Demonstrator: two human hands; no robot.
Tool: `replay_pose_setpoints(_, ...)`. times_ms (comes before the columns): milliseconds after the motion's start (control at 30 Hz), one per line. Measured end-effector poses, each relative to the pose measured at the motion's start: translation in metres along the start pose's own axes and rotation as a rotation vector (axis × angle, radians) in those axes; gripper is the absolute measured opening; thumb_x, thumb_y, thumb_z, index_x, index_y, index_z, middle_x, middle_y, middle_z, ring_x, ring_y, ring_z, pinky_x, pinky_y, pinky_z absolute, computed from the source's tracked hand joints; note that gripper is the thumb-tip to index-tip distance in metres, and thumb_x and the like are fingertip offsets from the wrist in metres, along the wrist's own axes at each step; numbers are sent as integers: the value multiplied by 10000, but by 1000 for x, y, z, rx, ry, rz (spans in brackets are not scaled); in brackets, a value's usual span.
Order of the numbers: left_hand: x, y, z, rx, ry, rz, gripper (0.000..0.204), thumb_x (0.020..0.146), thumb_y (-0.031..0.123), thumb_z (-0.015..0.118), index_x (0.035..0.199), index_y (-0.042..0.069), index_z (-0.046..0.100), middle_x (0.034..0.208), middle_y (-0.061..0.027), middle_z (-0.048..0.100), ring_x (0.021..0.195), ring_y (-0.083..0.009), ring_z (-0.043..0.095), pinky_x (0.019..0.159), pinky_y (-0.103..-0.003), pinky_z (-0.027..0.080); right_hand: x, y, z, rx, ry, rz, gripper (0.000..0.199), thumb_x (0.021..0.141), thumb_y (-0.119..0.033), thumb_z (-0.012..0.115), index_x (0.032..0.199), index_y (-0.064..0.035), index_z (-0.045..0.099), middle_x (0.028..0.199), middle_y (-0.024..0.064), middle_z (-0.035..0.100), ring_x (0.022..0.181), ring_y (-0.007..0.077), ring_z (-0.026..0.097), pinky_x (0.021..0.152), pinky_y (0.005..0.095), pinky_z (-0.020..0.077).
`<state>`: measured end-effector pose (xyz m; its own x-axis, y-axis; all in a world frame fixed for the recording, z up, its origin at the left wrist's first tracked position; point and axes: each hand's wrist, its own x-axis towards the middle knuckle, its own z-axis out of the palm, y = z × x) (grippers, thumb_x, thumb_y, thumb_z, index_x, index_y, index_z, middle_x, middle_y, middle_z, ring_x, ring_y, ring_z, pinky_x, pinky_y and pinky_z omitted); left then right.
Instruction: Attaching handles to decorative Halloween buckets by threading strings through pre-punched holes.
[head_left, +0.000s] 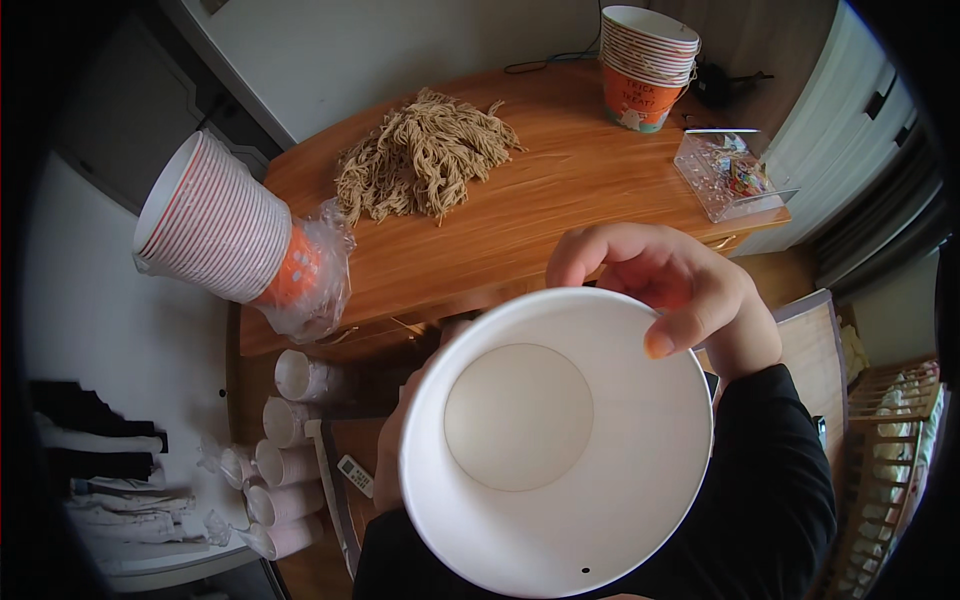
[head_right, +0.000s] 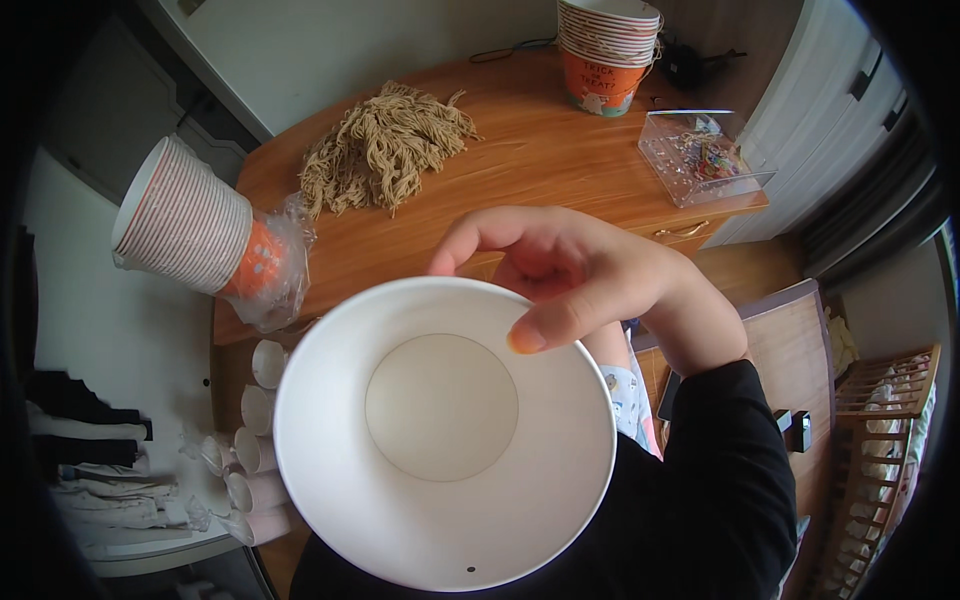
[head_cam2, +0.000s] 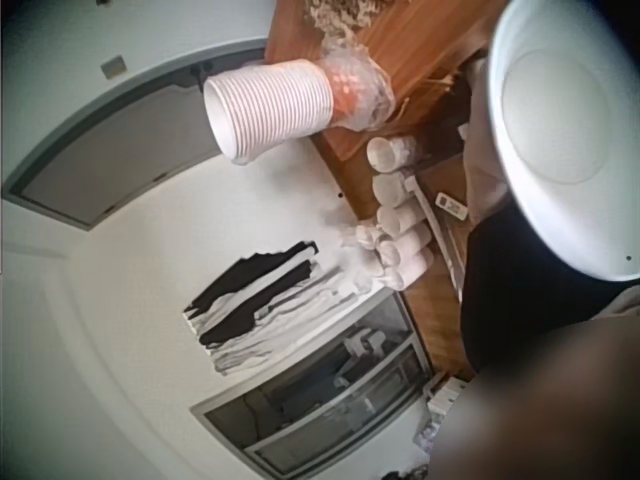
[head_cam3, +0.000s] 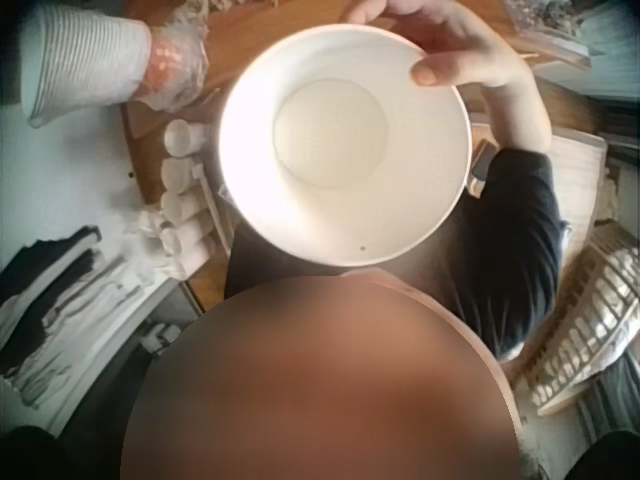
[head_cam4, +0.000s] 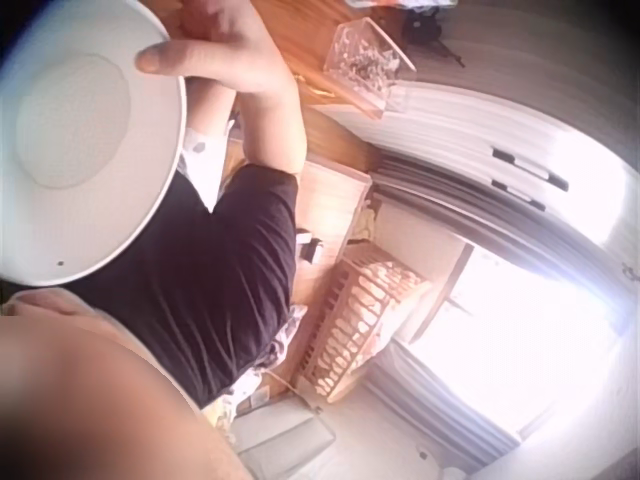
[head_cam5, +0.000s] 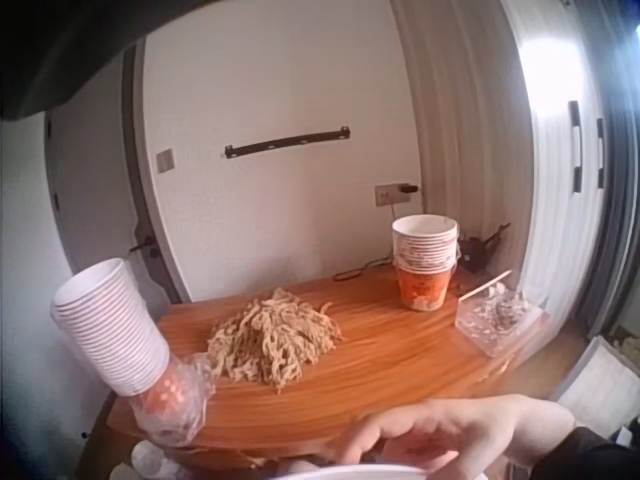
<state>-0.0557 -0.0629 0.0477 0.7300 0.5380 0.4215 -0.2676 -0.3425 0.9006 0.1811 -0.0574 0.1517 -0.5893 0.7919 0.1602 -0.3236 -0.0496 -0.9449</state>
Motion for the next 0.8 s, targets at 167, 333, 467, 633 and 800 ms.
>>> replay_pose_setpoints(167,5,6,-23,90,-76,16,1134,673,160,953,1567,40,265,1502,-273,441,1377,-370,485,1112,-509,427,-6,-5,0,-162,106,83,486,650,-94,792,1100,43,670,1092,154,634,1002,240,621,870,332,499)
replay_pose_setpoints(333,2,12,-57,167,-159,35,1102,683,153,946,1562,43,290,1505,-282,436,1386,-382,476,1115,-511,423,-8,2,-3,-175,78,22,387,693,-47,760,1064,29,681,1047,88,644,853,135,597,727,257,457)
replay_pose_setpoints(467,-24,26,-63,239,-215,52,1077,691,147,942,1558,45,311,1508,-289,432,1393,-391,470,1117,-512,421,-5,11,0,-120,-14,-143,367,733,13,730,1095,22,668,1090,71,639,936,125,611,791,243,471)
replay_pose_setpoints(633,-42,5,-54,16,-152,42,1101,666,190,961,1559,81,326,1535,-321,360,1401,-424,448,1110,-518,421,-6,6,2,-105,-73,-47,346,737,16,731,1076,18,661,1101,96,640,1068,187,593,922,280,450)
replay_pose_setpoints(800,-48,0,-50,-240,-65,31,1131,634,243,985,1561,126,346,1569,-361,269,1411,-465,422,1102,-526,422,-6,6,0,-178,-28,-13,305,758,-4,746,1052,5,667,1066,65,640,992,150,600,844,257,458)
